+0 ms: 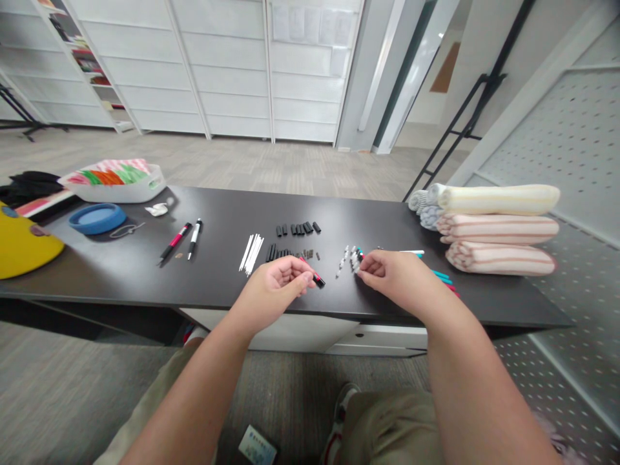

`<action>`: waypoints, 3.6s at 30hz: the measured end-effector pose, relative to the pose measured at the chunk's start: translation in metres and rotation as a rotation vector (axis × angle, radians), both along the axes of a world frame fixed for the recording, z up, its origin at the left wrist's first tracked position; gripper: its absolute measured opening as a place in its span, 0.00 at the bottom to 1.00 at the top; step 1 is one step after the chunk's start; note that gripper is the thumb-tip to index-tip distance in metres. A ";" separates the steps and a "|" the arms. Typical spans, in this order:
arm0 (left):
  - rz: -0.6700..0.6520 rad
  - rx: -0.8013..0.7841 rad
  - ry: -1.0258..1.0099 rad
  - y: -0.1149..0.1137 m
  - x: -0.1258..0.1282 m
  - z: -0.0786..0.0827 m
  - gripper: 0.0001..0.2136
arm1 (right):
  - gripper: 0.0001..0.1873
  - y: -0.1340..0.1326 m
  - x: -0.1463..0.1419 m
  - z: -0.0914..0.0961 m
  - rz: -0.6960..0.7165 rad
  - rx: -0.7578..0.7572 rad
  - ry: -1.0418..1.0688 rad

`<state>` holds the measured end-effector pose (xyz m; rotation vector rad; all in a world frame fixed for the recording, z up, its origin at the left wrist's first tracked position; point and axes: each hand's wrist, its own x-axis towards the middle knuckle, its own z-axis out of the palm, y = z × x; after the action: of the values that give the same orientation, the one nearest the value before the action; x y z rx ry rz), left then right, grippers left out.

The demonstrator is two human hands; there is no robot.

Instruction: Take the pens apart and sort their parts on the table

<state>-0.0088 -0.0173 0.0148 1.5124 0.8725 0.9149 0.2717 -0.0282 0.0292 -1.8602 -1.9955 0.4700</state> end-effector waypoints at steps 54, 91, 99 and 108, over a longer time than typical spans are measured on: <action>0.349 0.214 0.072 0.012 -0.016 -0.006 0.13 | 0.20 0.009 -0.010 0.011 -0.313 0.545 1.167; 0.778 0.412 0.874 0.021 -0.139 0.015 0.12 | 0.16 0.045 0.085 -0.033 -0.346 0.401 -0.517; 0.962 0.373 1.034 0.026 -0.166 0.007 0.11 | 0.15 0.030 0.071 -0.014 -0.400 0.389 -0.512; 0.900 0.392 1.246 0.045 -0.160 -0.014 0.13 | 0.13 -0.001 0.003 0.018 -0.456 0.796 -0.368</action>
<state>-0.1692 0.0277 0.0008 2.0438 2.5259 0.6719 0.2750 -0.0290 0.0468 -1.8197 -1.5078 -0.7355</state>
